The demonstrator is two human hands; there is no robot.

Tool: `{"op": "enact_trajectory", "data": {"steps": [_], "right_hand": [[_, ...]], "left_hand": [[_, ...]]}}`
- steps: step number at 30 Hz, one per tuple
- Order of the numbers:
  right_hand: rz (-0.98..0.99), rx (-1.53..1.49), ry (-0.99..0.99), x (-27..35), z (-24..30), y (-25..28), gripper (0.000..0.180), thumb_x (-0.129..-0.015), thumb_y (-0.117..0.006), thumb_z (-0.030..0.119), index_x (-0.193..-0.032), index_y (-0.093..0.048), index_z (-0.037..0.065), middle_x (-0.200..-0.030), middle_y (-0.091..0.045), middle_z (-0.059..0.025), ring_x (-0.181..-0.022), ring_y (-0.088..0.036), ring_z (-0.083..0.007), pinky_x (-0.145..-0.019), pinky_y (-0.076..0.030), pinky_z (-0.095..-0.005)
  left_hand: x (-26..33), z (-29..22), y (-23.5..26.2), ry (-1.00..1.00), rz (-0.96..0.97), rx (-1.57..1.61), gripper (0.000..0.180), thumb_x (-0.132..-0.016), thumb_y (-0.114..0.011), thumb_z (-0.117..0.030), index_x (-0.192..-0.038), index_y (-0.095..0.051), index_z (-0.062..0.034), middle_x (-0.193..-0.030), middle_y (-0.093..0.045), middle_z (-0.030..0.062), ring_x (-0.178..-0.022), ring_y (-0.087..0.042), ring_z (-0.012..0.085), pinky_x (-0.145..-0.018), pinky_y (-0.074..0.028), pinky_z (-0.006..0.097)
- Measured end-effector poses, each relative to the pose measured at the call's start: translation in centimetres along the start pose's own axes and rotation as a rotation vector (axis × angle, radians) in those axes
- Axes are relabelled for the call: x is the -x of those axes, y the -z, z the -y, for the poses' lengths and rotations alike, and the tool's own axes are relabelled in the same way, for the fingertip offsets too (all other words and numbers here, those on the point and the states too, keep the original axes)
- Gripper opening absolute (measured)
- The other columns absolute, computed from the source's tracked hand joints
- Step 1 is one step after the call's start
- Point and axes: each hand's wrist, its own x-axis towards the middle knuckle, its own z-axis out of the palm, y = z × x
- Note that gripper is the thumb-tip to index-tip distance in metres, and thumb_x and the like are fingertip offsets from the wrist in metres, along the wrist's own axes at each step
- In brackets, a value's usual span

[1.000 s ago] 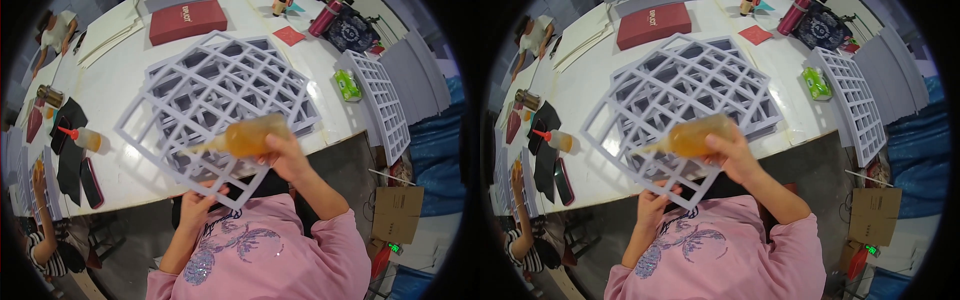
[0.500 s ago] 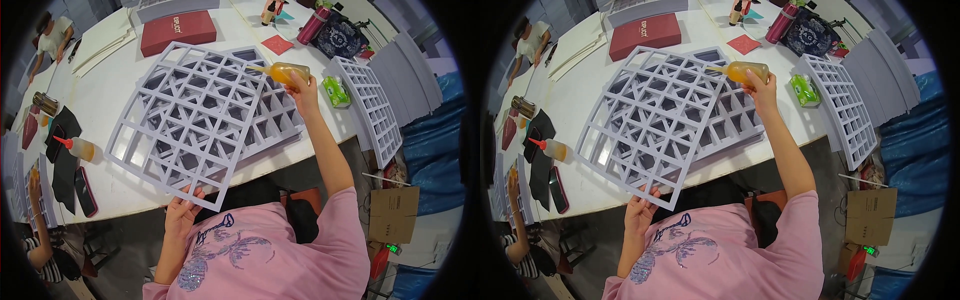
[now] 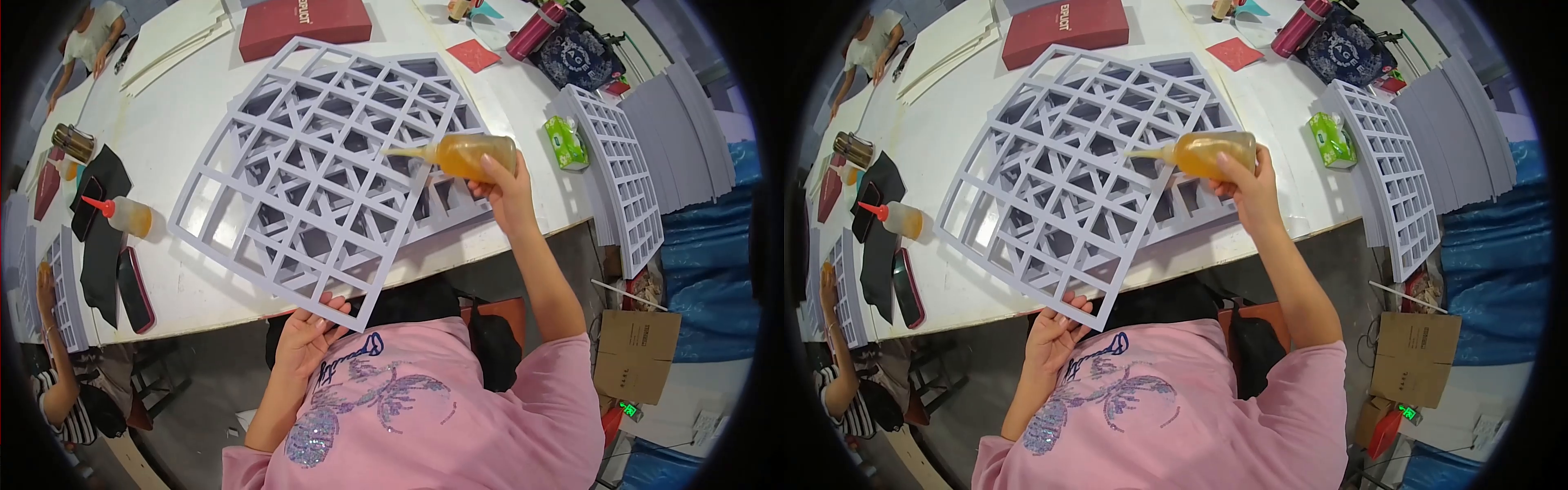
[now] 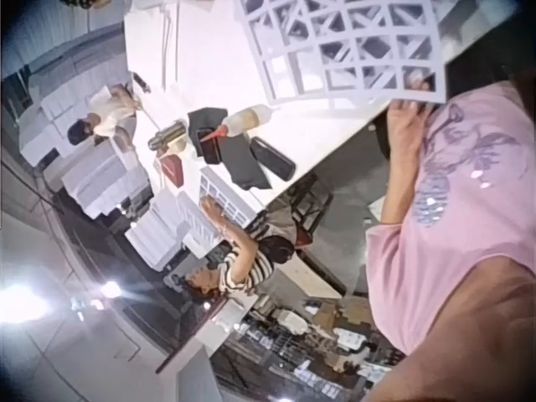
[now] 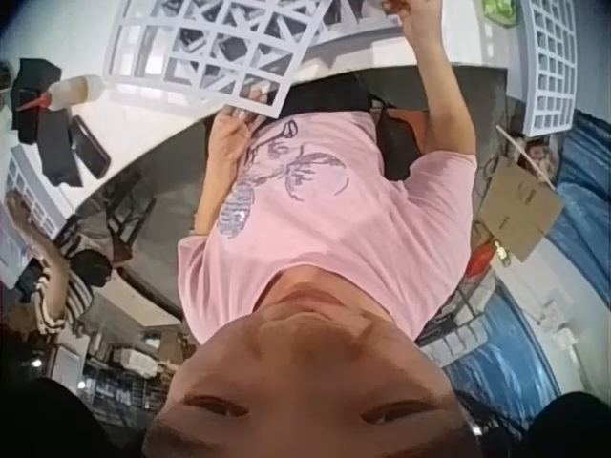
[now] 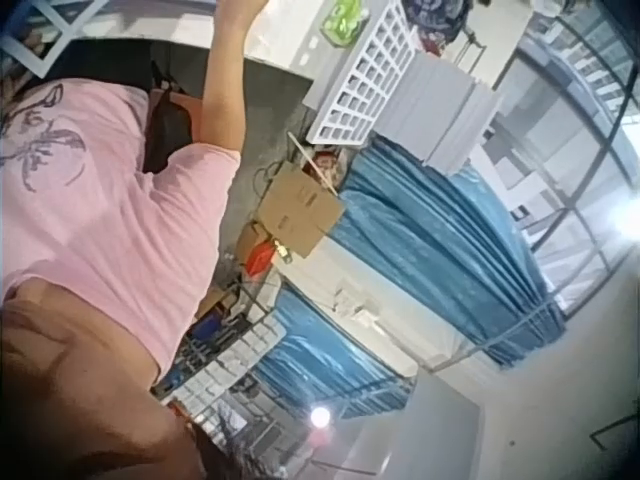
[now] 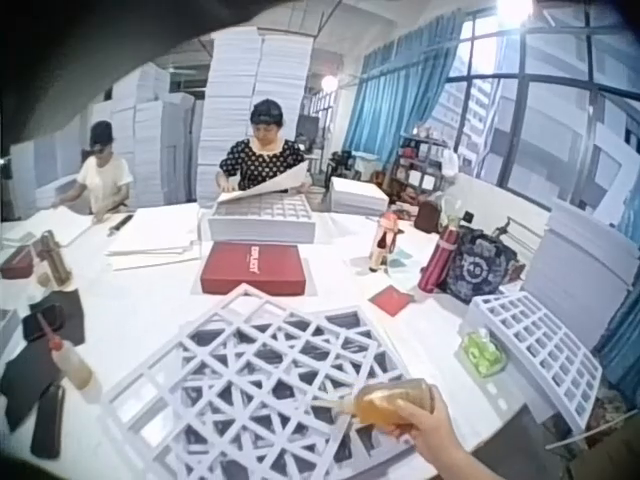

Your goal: Gluing plastic grid inserts for product packaging at a factory workbench.

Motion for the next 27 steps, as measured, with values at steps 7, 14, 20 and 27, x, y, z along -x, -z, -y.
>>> {"op": "enact_trajectory", "data": {"steps": [7, 14, 20, 27], "right_hand": [[0.07, -0.047, -0.061, 8.3, -1.4, -2.9, 0.047, -0.078, -0.067, 0.011, -0.114, -0.037, 0.002, -0.094, -0.057, -0.0122, -0.067, -0.061, -0.0184, -0.054, -0.047, -0.0263], [0.241, -0.111, -0.275, 13.4, -2.9, -4.5, 0.056, -0.076, -0.067, 0.004, -0.121, -0.033, 0.005, -0.099, -0.055, -0.0125, -0.073, -0.061, -0.0187, -0.056, -0.05, -0.0262], [0.177, -0.406, -0.363, 10.3, -2.4, -3.0, 0.042, -0.083, -0.061, 0.019, -0.117, -0.043, 0.003, -0.097, -0.06, -0.0125, -0.07, -0.062, -0.021, -0.056, -0.049, -0.0292], [-0.219, -0.158, 0.169, -0.7, 0.5, 4.4, 0.042, -0.081, -0.067, 0.019, -0.106, -0.038, 0.002, -0.088, -0.056, -0.0124, -0.063, -0.057, -0.0185, -0.055, -0.046, -0.0283]], "left_hand": [[-0.5, 0.4, 0.2, 0.041, 0.048, 0.009, 0.042, -0.081, -0.054, 0.009, -0.122, -0.047, 0.001, -0.121, -0.054, 0.0186, -0.115, -0.052, 0.0299, -0.094, -0.046, 0.04], [-0.7, 0.6, 0.3, 0.032, 0.057, 0.022, 0.041, -0.081, -0.056, 0.007, -0.121, -0.049, 0.001, -0.118, -0.056, 0.0181, -0.112, -0.054, 0.0292, -0.093, -0.048, 0.038], [-0.4, 0.0, 0.6, -0.06, 0.055, -0.009, 0.034, -0.082, -0.057, 0.003, -0.116, -0.051, -0.0003, -0.112, -0.059, 0.0181, -0.108, -0.056, 0.031, -0.091, -0.047, 0.046], [0.6, -2.9, 1.8, -0.194, 0.051, 0.001, 0.032, -0.089, -0.053, -0.006, -0.119, -0.049, 0.0026, -0.11, -0.059, 0.0195, -0.105, -0.058, 0.0316, -0.088, -0.051, 0.043]]}}
